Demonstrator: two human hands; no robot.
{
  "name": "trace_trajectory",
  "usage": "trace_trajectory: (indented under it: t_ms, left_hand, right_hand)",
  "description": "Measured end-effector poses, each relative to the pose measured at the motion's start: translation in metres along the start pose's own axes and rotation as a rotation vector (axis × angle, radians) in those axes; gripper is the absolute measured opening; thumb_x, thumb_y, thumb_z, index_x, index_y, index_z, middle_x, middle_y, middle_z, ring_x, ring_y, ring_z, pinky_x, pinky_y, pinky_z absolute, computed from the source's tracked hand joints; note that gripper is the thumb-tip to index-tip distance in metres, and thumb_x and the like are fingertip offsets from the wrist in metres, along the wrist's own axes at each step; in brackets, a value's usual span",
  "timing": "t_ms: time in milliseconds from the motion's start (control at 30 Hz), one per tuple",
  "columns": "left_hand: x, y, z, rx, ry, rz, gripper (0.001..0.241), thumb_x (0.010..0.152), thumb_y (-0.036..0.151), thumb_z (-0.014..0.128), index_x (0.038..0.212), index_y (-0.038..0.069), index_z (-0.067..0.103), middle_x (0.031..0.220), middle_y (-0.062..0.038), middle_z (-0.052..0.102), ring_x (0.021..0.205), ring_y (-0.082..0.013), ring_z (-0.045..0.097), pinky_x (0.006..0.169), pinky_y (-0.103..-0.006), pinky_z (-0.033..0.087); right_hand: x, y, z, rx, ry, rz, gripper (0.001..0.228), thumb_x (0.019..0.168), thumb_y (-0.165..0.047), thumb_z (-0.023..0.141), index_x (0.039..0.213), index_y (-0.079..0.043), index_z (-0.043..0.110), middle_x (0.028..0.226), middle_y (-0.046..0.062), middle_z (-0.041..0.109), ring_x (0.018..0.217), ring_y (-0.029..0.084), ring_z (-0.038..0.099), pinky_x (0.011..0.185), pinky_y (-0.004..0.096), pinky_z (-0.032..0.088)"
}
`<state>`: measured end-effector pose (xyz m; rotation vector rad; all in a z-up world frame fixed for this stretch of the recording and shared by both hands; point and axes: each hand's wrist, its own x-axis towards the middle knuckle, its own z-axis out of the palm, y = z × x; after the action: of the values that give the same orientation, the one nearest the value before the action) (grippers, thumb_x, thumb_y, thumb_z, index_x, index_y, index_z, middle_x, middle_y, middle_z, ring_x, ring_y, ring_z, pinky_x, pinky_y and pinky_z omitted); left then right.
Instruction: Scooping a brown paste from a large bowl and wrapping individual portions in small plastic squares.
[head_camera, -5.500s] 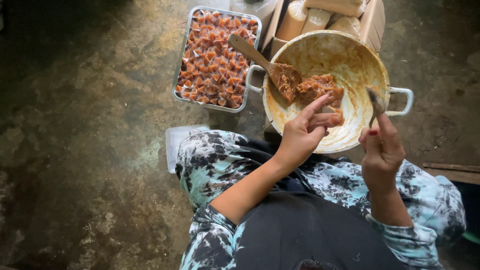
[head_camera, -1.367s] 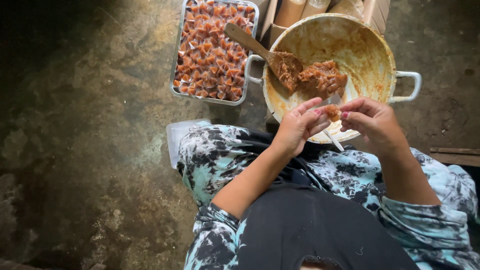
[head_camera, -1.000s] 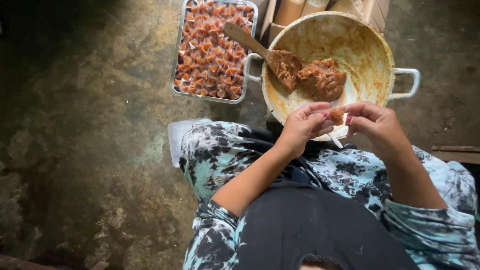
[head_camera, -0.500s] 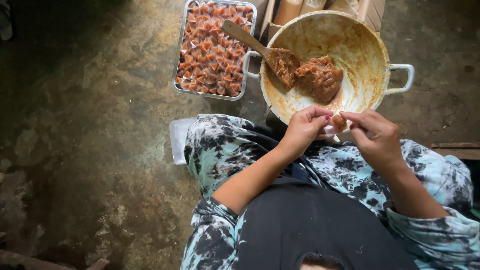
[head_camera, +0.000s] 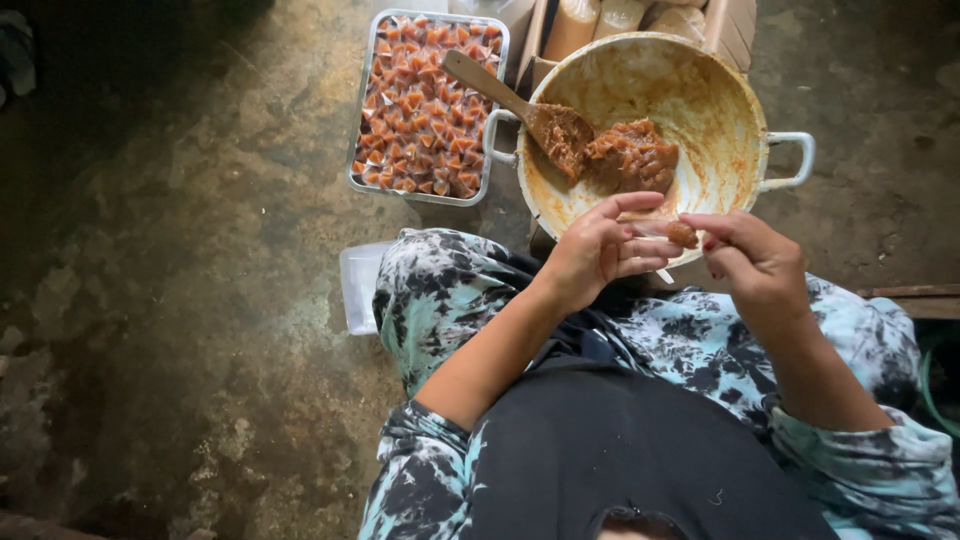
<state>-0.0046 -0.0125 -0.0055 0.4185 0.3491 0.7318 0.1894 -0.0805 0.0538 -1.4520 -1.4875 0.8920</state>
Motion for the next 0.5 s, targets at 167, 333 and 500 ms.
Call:
trace_trajectory:
  t_ms: [167,333,500]
  left_hand:
    - [-0.013,-0.004,0.015,0.062,-0.096,0.146,0.055,0.087,-0.007,0.072,0.140,0.001,0.059,0.122,-0.014,0.070,0.100,-0.0237,0.073,0.090,-0.0340,0.062]
    - [-0.023,-0.008,0.030,0.136,-0.156,0.260,0.043,0.091,0.000,0.078,0.132,0.001,0.067,0.103,-0.012,0.076,0.091,-0.0167,0.074,0.089,-0.0276,0.061]
    - [-0.016,-0.015,0.035,0.119,-0.094,0.325,0.044,0.089,0.004,0.082,0.128,-0.005,0.065,0.108,-0.020,0.074,0.092,-0.0227,0.073,0.081,-0.0333,0.064]
  right_hand:
    - [0.003,-0.022,0.006,0.335,-0.016,0.068,0.035,0.089,0.008,0.050,0.119,-0.002,0.064,0.076,0.005,0.053,0.064,0.013,0.047,0.063,0.024,0.042]
    - [-0.003,-0.019,0.006,0.547,-0.058,0.064,0.031,0.087,0.007,0.051,0.112,-0.009,0.057,0.079,0.007,0.053,0.064,0.012,0.048,0.055,0.022,0.042]
    - [-0.021,-0.026,-0.006,0.351,-0.059,-0.213,0.026,0.091,0.012,0.062,0.112,-0.002,0.055,0.103,0.014,0.061,0.084,0.018,0.064,0.075,0.023,0.060]
